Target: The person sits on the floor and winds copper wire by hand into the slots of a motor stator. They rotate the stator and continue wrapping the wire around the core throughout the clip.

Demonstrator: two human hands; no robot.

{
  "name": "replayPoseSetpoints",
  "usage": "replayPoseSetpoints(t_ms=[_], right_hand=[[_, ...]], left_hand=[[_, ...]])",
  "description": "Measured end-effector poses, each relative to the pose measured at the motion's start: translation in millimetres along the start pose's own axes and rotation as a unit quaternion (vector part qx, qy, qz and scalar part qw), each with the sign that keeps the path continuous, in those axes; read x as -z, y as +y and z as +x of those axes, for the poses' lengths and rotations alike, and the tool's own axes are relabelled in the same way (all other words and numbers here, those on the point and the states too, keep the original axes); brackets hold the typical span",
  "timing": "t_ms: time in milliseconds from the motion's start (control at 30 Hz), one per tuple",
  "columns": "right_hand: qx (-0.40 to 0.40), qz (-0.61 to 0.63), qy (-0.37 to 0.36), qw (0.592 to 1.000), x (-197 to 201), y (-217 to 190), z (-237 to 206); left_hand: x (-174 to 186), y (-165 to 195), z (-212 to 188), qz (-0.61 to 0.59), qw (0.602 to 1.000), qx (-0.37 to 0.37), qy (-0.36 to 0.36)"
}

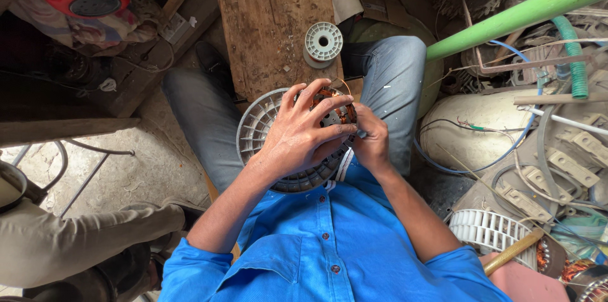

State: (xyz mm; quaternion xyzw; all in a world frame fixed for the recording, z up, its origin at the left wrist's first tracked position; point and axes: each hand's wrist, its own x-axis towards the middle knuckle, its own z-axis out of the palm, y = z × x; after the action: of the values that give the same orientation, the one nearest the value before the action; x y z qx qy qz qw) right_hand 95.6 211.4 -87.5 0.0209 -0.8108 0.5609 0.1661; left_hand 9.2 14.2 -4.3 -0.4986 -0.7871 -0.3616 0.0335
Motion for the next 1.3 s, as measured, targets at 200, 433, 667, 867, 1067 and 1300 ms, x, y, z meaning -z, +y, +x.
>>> replayPoseSetpoints(t_ms=[200,433,667,867,1067,1300], right_hand=[[0.072,-0.129,-0.077,0.986,31.6,-21.2,-2.7],[0.084,-0.124,-0.121,0.981,51.0,-41.4,1.6],[0.122,-0.115,-0.144,0.975,59.9,-48.5,18.9],[0.228,-0.204,-0.165,0.937,63.7,-54.8,34.9],[0.259,-0.217,-0.135,0.931,57.4,-50.6,44.3],[0.203,-0.125,-0.126,0.963,58.0,-31.3,57.8]], left_hand=[[-0.8,0.2,0.3,0.0,1.0,0.004,0.01],[-3.2,1.2,1.4,0.007,1.0,0.007,0.012],[-3.5,0.2,-0.2,0.007,1.0,0.008,0.018],[-6.1,1.5,-0.8,0.017,0.999,0.017,0.022],[-6.9,1.5,0.1,0.036,0.999,0.03,0.001],[0.7,-1.6,-1.2,0.018,1.0,-0.01,0.001]])
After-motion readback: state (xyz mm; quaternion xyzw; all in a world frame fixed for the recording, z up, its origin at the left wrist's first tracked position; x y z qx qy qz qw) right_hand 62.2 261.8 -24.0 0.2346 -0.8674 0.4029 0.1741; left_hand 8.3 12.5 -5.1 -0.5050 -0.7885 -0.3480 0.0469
